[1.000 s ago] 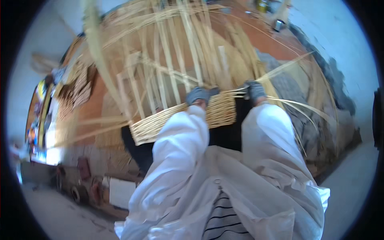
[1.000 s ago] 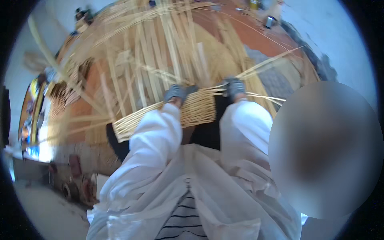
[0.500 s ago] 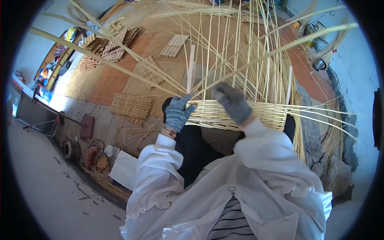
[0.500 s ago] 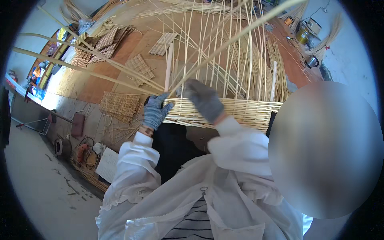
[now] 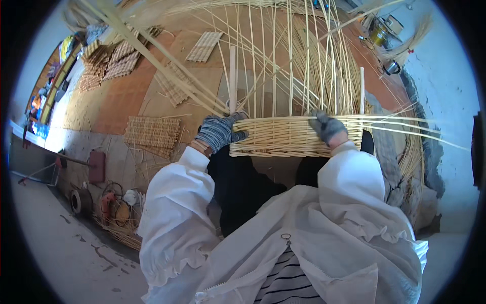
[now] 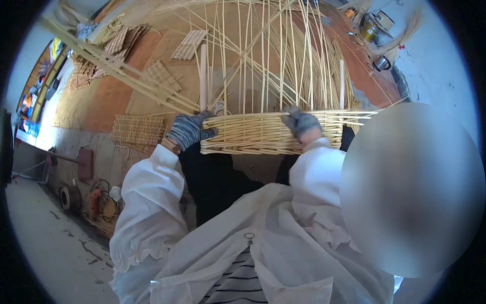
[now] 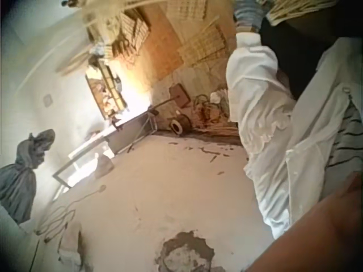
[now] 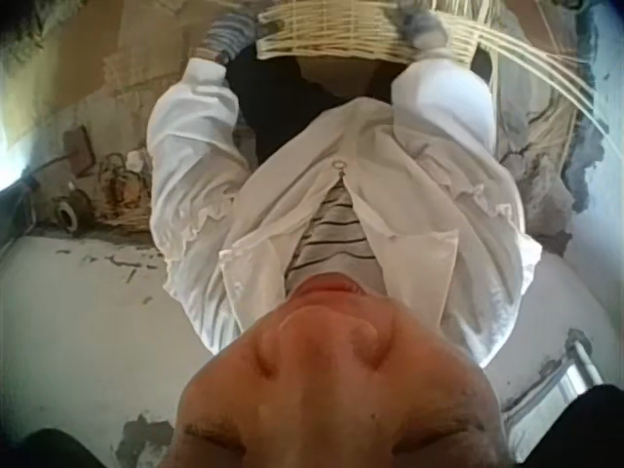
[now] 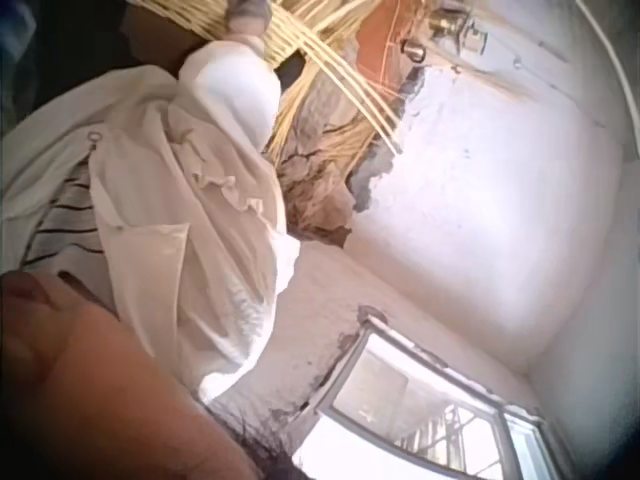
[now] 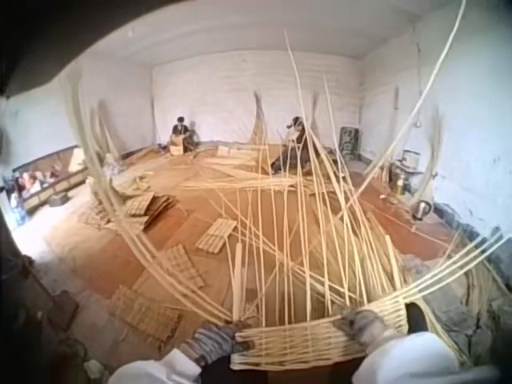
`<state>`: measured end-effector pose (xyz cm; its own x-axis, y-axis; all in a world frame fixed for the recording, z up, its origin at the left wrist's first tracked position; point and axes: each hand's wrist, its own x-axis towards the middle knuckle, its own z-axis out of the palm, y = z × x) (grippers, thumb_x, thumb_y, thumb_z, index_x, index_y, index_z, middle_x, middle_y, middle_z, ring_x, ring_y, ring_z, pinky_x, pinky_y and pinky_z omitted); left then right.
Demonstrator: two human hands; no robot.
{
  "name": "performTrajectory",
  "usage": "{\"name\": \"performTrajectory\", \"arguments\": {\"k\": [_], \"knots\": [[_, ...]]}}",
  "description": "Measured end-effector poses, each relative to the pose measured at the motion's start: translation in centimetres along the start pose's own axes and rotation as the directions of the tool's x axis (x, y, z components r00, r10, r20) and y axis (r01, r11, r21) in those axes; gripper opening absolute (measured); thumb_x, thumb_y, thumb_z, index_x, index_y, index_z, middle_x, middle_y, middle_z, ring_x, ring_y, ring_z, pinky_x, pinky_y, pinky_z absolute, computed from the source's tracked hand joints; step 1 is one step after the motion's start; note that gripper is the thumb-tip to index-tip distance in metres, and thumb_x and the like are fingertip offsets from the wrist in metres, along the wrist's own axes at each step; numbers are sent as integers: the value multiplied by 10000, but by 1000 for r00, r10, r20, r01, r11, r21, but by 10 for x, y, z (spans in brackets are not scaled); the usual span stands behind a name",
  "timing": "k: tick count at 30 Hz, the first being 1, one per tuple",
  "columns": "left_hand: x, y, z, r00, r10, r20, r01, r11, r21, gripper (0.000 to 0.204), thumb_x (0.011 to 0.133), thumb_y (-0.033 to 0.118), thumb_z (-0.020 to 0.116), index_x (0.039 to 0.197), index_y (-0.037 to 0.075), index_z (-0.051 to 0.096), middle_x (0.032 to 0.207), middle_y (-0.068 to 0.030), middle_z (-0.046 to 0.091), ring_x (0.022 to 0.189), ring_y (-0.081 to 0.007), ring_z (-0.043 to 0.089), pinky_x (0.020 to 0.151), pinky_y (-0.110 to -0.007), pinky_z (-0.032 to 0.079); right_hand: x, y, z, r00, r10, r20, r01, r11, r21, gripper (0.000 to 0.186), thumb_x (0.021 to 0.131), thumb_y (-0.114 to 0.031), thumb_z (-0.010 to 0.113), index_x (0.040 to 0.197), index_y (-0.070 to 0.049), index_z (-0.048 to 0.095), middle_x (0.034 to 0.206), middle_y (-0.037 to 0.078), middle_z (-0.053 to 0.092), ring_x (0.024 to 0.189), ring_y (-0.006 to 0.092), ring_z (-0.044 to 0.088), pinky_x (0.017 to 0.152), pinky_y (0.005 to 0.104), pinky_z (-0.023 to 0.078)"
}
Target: Weaving a large rectangular basket using bamboo or wood strips.
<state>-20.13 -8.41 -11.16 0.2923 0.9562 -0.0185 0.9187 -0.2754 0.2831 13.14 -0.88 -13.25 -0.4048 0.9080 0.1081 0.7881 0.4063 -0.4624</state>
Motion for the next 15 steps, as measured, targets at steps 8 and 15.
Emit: {"name": "performTrajectory", "arguments": {"k": [8, 15], "knots": [[10, 65, 24, 840, -203, -503, 34, 945, -325, 377, 804, 295, 541, 1130, 116, 476, 863, -149, 606, 668, -291, 590, 601, -366, 469, 12, 47, 23, 997, -28, -75, 68, 794, 604, 91, 800, -112, 552, 791, -21, 554, 765, 79, 576, 716, 202, 571, 651, 281, 498], [66, 28, 67, 907, -413, 83, 380, 716, -586, 420, 697, 346, 640, 917, -7, 579, 855, -199, 596, 820, -336, 561, 740, -381, 439, 84, -43, -7, 959, -228, -166, 249, 961, 119, 154, 720, -135, 581, 795, -5, 548, 763, 115, 566, 716, 232, 565, 619, 307, 457]]}}
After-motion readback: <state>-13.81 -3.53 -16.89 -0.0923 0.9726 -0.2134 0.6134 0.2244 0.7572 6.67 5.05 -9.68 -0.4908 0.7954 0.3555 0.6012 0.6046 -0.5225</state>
